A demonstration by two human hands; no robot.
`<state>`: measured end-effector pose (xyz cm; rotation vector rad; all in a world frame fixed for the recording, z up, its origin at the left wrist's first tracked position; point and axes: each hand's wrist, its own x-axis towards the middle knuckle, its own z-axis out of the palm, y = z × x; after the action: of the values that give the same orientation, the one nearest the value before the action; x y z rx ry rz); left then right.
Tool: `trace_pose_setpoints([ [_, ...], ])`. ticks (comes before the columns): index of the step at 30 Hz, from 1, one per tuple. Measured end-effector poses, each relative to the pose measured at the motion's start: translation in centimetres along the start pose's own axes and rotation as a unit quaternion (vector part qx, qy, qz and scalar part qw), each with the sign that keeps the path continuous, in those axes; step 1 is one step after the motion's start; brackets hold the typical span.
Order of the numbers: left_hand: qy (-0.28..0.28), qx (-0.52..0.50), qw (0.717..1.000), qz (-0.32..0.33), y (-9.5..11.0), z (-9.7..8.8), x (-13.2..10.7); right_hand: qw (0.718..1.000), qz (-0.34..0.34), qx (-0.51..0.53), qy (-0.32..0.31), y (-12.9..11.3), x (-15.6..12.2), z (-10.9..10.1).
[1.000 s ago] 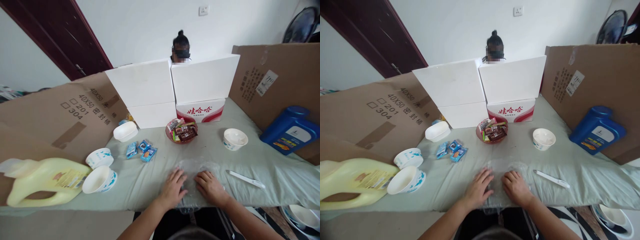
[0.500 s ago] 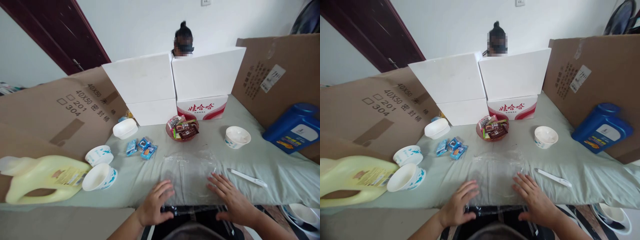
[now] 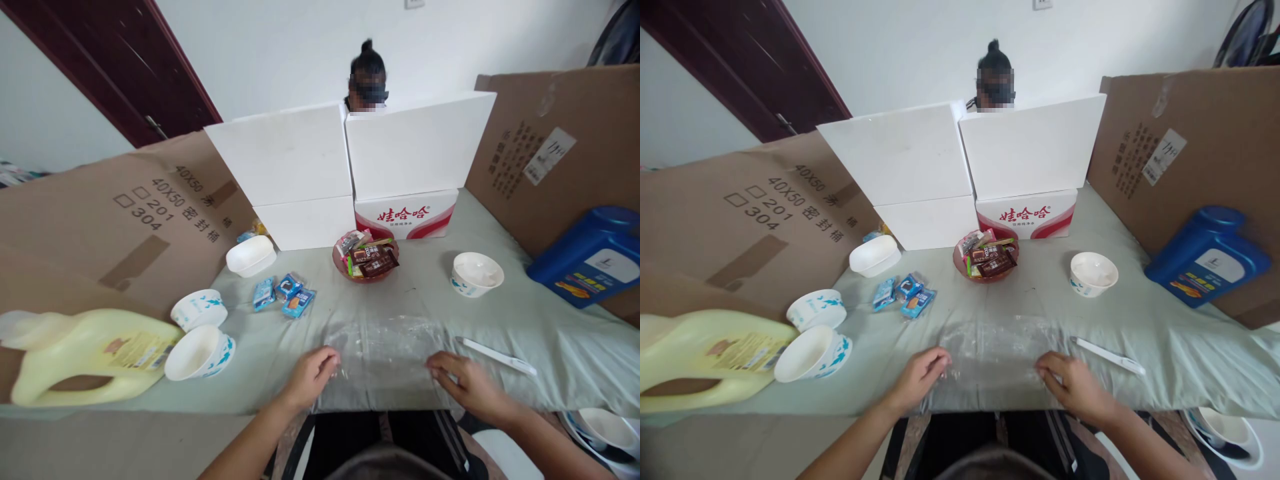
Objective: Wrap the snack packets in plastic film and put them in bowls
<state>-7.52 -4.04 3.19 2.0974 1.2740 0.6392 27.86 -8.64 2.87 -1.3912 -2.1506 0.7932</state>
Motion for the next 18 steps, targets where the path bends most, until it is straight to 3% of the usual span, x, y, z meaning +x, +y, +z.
trace_pose_setpoints([
  [5, 0.076, 0.094, 0.993, -0.020, -2.1, 1.7, 3.2, 0.987, 0.128, 0.016, 0.092, 2.0, 3.9, 1.2],
  [9, 0.126, 0.151, 0.980, -0.035, -3.2, 3.4, 3.6, 0.968, 0.194, -0.059, 0.147, 2.7, 6.2, 2.5],
  [15, 0.180, 0.165, 0.970, -0.003, -3.6, 4.1, 3.1, 0.951, 0.234, -0.144, 0.139, 2.6, 7.5, 3.3],
  [18, 0.189, 0.196, 0.962, -0.027, -3.2, 3.9, 3.3, 0.941, 0.252, -0.194, 0.119, 2.3, 7.9, 3.5],
])
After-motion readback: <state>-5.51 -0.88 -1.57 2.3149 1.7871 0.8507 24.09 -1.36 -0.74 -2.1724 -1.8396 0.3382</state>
